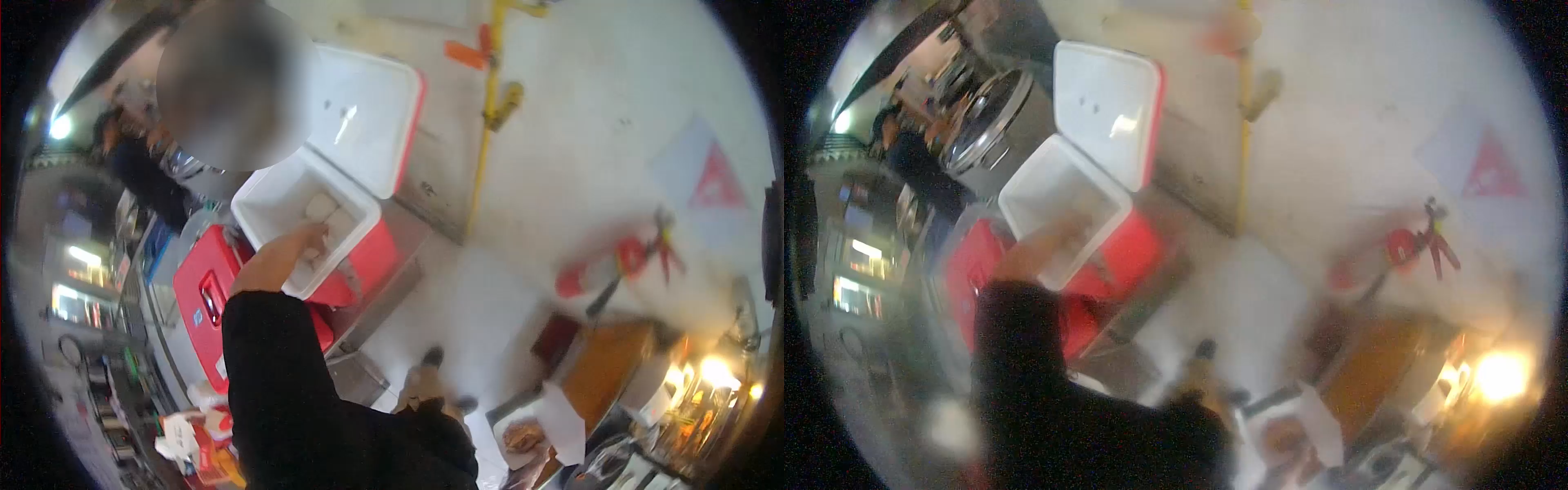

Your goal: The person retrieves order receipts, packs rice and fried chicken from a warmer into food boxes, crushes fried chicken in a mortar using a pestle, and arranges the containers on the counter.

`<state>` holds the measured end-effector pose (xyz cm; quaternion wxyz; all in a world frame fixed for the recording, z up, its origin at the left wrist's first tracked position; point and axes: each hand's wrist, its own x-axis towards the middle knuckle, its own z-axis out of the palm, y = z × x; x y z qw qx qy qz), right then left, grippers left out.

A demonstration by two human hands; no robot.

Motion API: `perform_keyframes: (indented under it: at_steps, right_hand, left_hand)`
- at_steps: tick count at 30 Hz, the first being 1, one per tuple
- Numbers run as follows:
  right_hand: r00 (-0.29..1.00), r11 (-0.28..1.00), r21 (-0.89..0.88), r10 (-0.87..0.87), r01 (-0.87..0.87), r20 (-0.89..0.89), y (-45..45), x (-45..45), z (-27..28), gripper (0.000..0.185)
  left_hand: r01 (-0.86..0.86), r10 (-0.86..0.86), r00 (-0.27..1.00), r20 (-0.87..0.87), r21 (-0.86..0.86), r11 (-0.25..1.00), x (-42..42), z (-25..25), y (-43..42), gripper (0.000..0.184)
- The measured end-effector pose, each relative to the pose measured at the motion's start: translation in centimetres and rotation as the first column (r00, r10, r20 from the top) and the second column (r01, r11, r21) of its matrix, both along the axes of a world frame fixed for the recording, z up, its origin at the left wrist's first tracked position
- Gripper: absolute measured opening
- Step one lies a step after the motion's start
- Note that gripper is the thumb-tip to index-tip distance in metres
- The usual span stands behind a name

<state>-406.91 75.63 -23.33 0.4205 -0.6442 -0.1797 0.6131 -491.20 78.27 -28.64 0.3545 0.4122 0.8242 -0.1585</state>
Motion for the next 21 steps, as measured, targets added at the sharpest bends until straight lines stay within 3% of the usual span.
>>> perform_keyframes:
  at_steps: [2, 4, 5, 6, 8, 9, 11, 13, 14, 16, 17, 18, 19, 20, 21]
  right_hand:
    - [0.997, 0.997, 0.035, -0.067, 0.068, -0.043, -1.4, 0.9, -0.1, 0.059]
    - [0.985, 0.985, 0.087, -0.142, 0.151, -0.100, -2.8, 1.6, 0.3, 0.060]
    - [0.982, 0.982, 0.081, -0.159, 0.168, -0.106, -3.6, 2.0, 1.1, 0.060]
    - [0.968, 0.976, 0.088, -0.182, 0.200, -0.173, -4.4, 2.3, 2.3, 0.061]
    - [0.928, 0.963, 0.101, -0.207, 0.248, -0.311, -6.0, 3.0, 3.7, 0.063]
    - [0.919, 0.959, 0.109, -0.213, 0.261, -0.332, -6.9, 3.9, 2.9, 0.063]
    - [0.676, 0.958, 0.131, -0.080, 0.255, -0.733, -9.1, 7.2, 1.0, 0.037]
    - [0.569, 0.918, 0.122, -0.126, 0.377, -0.812, -12.5, 9.4, 1.5, 0.042]
    - [0.714, 0.899, 0.182, -0.181, 0.400, -0.676, -12.9, 8.8, 4.3, 0.046]
    - [0.837, 0.876, 0.257, -0.246, 0.408, -0.489, -15.2, 12.0, 4.7, 0.053]
    - [0.850, 0.869, 0.277, -0.253, 0.409, -0.463, -16.7, 14.8, 2.7, 0.056]
    - [0.885, 0.878, 0.270, -0.284, 0.394, -0.370, -18.3, 16.3, 4.7, 0.057]
    - [0.903, 0.883, 0.246, -0.335, 0.401, -0.271, -19.7, 17.3, 6.8, 0.058]
    - [0.964, 0.896, 0.359, -0.261, 0.263, -0.054, -20.9, 19.4, 6.0, 0.051]
    - [0.968, 0.909, 0.407, -0.178, 0.093, 0.176, -21.4, 21.5, 5.2, 0.044]
  left_hand:
    - [-0.391, 0.390, 0.906, 0.164, -0.030, 0.920, 3.4, 6.8, 1.0, 0.069]
    - [-0.503, 0.402, 0.808, 0.430, 0.150, 0.851, 3.4, 11.6, 2.2, 0.062]
    - [-0.647, 0.416, 0.653, 0.633, 0.181, 0.741, 2.8, 13.6, 1.9, 0.060]
    - [-0.778, 0.371, 0.472, 0.800, 0.179, 0.603, 2.7, 16.3, 2.0, 0.057]
    - [-0.849, 0.008, 0.171, 0.985, 0.143, 0.508, 7.2, 22.5, 2.3, 0.059]
    - [-0.840, -0.008, 0.190, 0.982, 0.167, 0.516, 10.7, 25.8, 2.4, 0.059]
    - [-0.724, -0.255, 0.163, 0.953, 0.291, 0.626, 18.8, 31.1, 3.3, 0.064]
    - [-0.675, -0.396, 0.174, 0.902, 0.401, 0.619, 26.7, 32.2, 4.4, 0.075]
    - [-0.673, -0.450, 0.185, 0.874, 0.446, 0.589, 31.6, 32.1, 4.6, 0.076]
    - [-0.705, -0.483, 0.199, 0.853, 0.467, 0.534, 42.1, 31.4, 3.7, 0.080]
    - [-0.668, -0.480, 0.125, 0.868, 0.432, 0.607, 46.1, 28.9, 3.2, 0.080]
    - [-0.684, -0.400, 0.234, 0.886, 0.442, 0.580, 49.4, 26.4, 2.8, 0.078]
    - [-0.620, -0.380, 0.261, 0.888, 0.456, 0.639, 53.7, 23.7, 2.6, 0.076]
    - [-0.550, -0.366, 0.289, 0.884, 0.467, 0.693, 58.3, 21.1, 2.3, 0.075]
    - [-0.548, -0.353, 0.151, 0.923, 0.375, 0.748, 64.8, 20.5, 0.7, 0.072]
